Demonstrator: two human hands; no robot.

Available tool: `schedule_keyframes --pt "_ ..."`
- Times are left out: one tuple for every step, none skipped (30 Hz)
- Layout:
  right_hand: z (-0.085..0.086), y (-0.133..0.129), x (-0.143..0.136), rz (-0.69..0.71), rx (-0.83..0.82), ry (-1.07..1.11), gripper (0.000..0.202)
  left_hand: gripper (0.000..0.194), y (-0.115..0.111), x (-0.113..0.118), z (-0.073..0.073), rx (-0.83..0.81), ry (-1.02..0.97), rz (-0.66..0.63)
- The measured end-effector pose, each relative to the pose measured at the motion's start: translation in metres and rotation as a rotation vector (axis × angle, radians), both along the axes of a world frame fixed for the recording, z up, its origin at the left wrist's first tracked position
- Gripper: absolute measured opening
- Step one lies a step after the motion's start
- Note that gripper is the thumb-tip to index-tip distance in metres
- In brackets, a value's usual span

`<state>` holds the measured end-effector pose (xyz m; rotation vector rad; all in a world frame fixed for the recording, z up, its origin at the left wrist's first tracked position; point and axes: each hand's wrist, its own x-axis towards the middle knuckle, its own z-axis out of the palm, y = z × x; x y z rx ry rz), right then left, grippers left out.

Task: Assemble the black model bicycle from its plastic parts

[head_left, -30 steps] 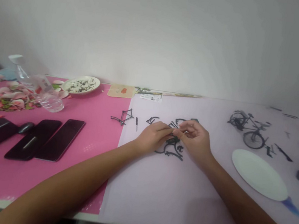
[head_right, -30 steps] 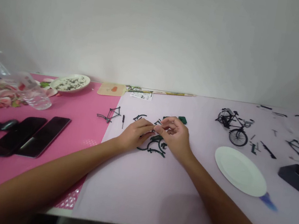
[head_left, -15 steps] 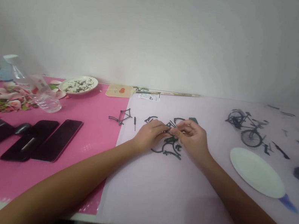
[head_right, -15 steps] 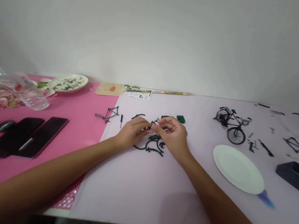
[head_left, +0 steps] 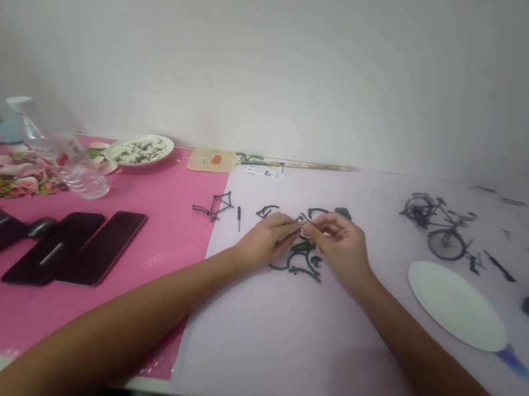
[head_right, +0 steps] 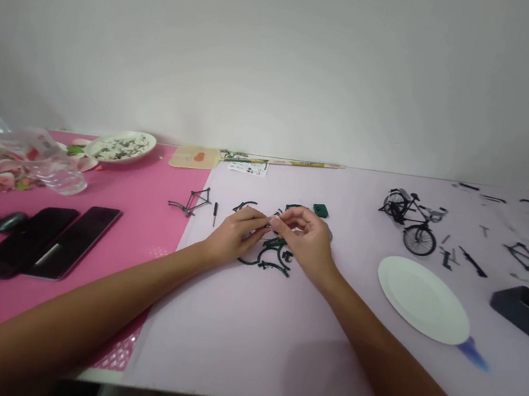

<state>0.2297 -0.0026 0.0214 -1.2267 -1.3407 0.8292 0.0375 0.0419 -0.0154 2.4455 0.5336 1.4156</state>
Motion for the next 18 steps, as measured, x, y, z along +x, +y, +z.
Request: schedule_keyframes --pt "0.0 0.0 0.0 -0.009 0.018 -0.027 0.042 0.029 0.0 0.0 0.0 -0.003 -0.002 -0.004" --pt "0.0 0.0 0.0 -0.019 0.039 -0.058 0.041 0.029 0.0 0.0 0.0 -0.009 -0.003 -0.005" --pt "0.001 -0.001 0.001 -0.031 0.064 -0.095 0.039 0.029 0.0 -0.001 0.0 -0.02 -0.002 -0.001" --pt "0.001 -0.001 0.001 -0.041 0.091 -0.136 0.037 0.028 0.001 -0.001 0.0 -0.037 -0.001 0.007" --pt "0.002 -0.002 0.002 -0.048 0.118 -0.181 0.036 0.028 0.0 -0.002 0.001 -0.062 -0.001 0.022" --pt "0.003 -0.002 0.002 -0.051 0.152 -0.229 0.034 0.028 0.0 -0.002 0.002 -0.098 -0.001 0.041" --pt "0.004 -0.003 0.003 -0.048 0.191 -0.28 0.034 0.028 -0.001 -0.003 0.003 -0.149 -0.002 0.061" --pt "0.005 -0.003 0.004 -0.038 0.233 -0.332 0.034 0.029 -0.002 -0.003 0.005 -0.216 -0.007 0.077" --pt "0.006 -0.003 0.005 -0.02 0.277 -0.381 0.035 0.031 -0.003 -0.003 0.007 -0.304 -0.021 0.088" --pt "0.007 -0.003 0.006 0.005 0.318 -0.425 0.038 0.032 -0.005 -0.003 0.009 -0.409 -0.04 0.087" --pt "0.008 -0.003 0.007 0.034 0.355 -0.464 0.042 0.033 -0.007 -0.003 0.011 -0.528 -0.073 0.074" --pt "0.008 -0.002 0.008 0.067 0.38 -0.499 0.047 0.036 -0.008 -0.002 0.013 -0.652 -0.112 0.045" --pt "0.008 -0.002 0.009 0.099 0.398 -0.528 0.051 0.039 -0.009 -0.002 0.015 -0.771 -0.148 0.001" --pt "0.009 -0.002 0.009 0.125 0.412 -0.556 0.054 0.042 -0.01 -0.002 0.017 -0.885 -0.178 -0.051" --pt "0.009 -0.002 0.009 0.142 0.429 -0.584 0.054 0.046 -0.011 -0.001 0.019 -0.987 -0.199 -0.105" --pt "0.009 -0.003 0.009 0.152 0.446 -0.61 0.054 0.049 -0.011 -0.002 0.02 -1.07 -0.21 -0.155" --pt "0.01 -0.003 0.009 0.159 0.464 -0.632 0.052 0.05 -0.011 -0.002 0.021 -1.134 -0.219 -0.199" --pt "0.01 -0.003 0.009 0.166 0.481 -0.65 0.05 0.05 -0.011 -0.004 0.022 -1.176 -0.222 -0.238"
